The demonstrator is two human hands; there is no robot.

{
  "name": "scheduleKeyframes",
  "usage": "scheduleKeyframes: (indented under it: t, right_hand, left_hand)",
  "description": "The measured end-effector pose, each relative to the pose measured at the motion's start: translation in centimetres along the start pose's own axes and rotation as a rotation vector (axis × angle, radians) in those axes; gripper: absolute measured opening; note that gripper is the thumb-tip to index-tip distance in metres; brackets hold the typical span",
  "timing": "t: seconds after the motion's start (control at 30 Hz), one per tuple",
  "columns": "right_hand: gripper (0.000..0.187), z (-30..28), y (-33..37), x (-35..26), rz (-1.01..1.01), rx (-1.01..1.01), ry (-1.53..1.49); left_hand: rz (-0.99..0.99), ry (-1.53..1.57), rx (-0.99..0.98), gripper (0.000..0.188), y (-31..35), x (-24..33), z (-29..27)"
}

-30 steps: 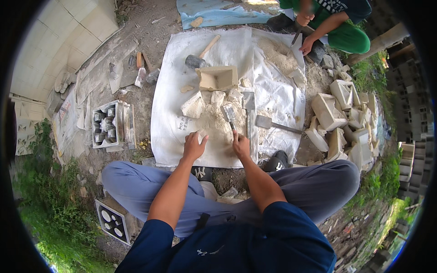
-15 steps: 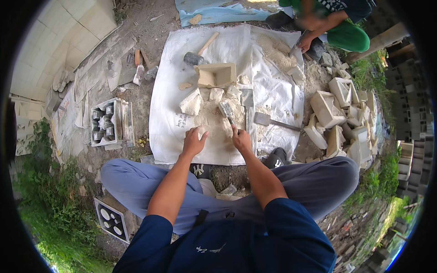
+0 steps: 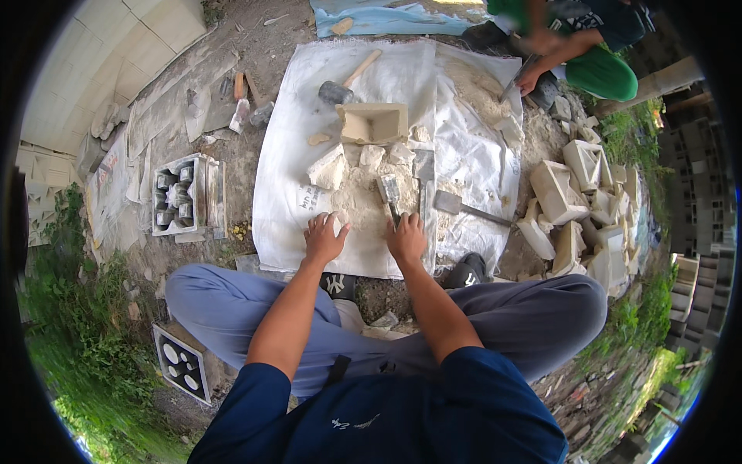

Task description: The person uses a chisel and a hammer to carve into a stone block while sitting on the ground, periodically brushing away debris by hand.

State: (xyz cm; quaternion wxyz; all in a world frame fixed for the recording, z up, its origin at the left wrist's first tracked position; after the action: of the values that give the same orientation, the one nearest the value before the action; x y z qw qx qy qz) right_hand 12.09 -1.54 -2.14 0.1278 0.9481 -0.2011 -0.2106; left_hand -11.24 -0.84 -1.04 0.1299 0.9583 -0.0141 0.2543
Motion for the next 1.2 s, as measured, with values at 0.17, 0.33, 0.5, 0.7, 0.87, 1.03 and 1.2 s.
scheduleKeyframes:
  t: [0.17, 0.33, 0.5, 0.7, 0.87, 1.03, 1.2]
  right_hand:
    - [0.071, -2.2, -3.0, -4.7, -0.120, 0.209, -0.255]
    - [0.078, -1.1, -6.1, -6.2, -0.080, 0.227, -0.140]
    - [0.074, -0.1, -7.0, -5.1, -0.194, 0.232, -0.175]
    - [0.066, -2.4, -3.9, -8.9, -0.485, 0.317, -0.210]
    - [0.071, 0.3, -5.9, -9.7, -0.412, 0.197, -0.045]
    - [0.068, -1.6, -4.8, -10.4, -0.470, 0.297, -0.090]
    - [0.069, -0.1, -6.1, -10.2, -0.458, 0.171, -0.008]
  left_hand:
    - [-0.132, -0.173, -0.202, 0.084, 1.2, -1.4, 0.3]
    - [-0.097, -0.241, -0.279, 0.098, 1.8, -2.1, 1.6]
    - [-0.128, -0.169, -0.471, 0.110, 0.7, -2.0, 3.4]
    - [-0.193, -0.139, -0.473, 0.116, 0.6, -3.8, 4.2]
    - [-0.219, -0.126, -0.561, 0.113, 0.1, -2.7, 4.6]
    - [-0.238, -0.121, -0.565, 0.113, 0.1, -3.2, 4.1]
    - [-0.246, -0.123, -0.585, 0.112, 0.0, -3.2, 4.2]
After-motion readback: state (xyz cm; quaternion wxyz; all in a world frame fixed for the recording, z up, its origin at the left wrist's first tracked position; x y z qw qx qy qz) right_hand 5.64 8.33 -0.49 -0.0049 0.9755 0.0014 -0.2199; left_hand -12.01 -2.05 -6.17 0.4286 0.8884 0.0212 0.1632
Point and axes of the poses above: each hand's wrist, its own y-axis away from the middle knuckle, its own z-axis out of the palm, x = y × z, the point moved 7 cm from there along -y, towards the middle knuckle, and after that the axes turned 6 degrees about z, right-handed, at the moved point
